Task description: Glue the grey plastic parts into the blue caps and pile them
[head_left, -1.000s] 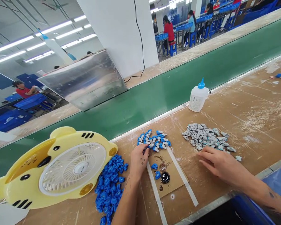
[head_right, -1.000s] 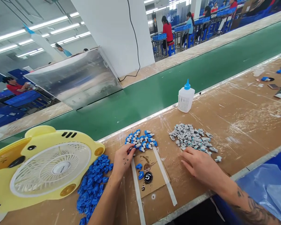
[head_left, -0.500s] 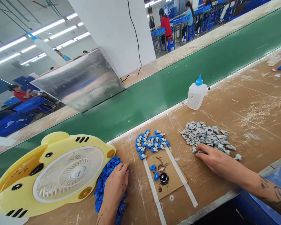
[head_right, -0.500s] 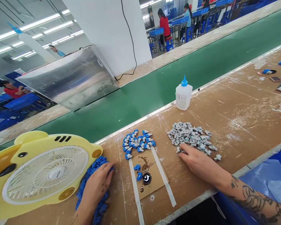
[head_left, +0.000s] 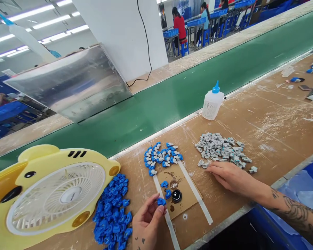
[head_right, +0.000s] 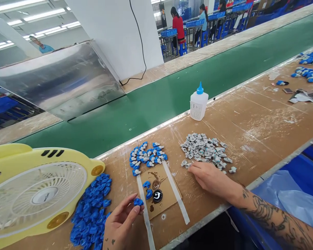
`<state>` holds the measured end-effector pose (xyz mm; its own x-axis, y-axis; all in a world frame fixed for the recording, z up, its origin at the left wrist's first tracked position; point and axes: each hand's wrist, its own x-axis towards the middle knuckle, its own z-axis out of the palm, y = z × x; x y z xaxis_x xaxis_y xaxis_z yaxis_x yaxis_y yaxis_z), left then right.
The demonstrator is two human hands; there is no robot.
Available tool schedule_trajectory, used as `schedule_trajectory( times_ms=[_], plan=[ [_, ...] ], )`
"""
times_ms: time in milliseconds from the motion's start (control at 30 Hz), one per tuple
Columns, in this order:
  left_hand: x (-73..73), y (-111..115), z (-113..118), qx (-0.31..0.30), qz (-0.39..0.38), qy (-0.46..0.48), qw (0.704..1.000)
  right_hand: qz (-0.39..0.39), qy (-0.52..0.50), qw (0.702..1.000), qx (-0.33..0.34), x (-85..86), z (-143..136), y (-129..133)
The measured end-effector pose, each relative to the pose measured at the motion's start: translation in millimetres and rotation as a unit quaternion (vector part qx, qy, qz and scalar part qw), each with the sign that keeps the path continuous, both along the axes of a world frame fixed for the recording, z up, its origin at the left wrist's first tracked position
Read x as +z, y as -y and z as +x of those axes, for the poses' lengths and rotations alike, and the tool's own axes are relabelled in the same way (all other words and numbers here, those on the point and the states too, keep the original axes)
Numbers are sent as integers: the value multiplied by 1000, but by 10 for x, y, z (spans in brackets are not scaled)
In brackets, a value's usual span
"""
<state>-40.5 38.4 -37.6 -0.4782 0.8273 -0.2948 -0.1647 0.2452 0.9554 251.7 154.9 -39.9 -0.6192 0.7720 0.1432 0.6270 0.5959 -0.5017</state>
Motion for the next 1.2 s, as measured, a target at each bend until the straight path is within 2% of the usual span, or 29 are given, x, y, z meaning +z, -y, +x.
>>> schedule_trajectory(
  times_ms=[67, 200, 267, 467, 600, 700, 867, 1000, 1100, 1200],
  plan=[
    [-4, 2, 150, 22, 17, 18, 999, -20, -33, 999, -4, 12, -30, 37],
    [-39, -8, 270, -1, 20, 15, 1000, -75, -70, 994, -32, -12, -98, 120],
    [-64, -10, 253, -10, 23, -7, 1000, -77, -63, 995, -25, -27, -143, 158],
    [-183, 24, 114, -64, -2, -49, 997, 16, 12, 1000, 21, -12, -255, 212],
    [-237, 66, 57, -80, 16, -152, 985, 16, 15, 1000, 21, 38, -263, 188],
    [-192, 73, 70, -90, 8, -177, 980, -7, -13, 1000, -3, 88, -257, 173],
    [7, 60, 130, -88, -7, -102, 991, -137, -107, 984, -25, 135, -288, 219],
    [95, 88, 157, -29, 6, -6, 1000, -209, -163, 964, -14, 96, -339, 277],
    [84, 119, 164, -3, -4, 30, 1000, -229, -175, 957, -19, 38, -352, 295],
    [51, 120, 160, 6, -17, 22, 1000, -193, -170, 966, -3, -21, -341, 295]
  ],
)
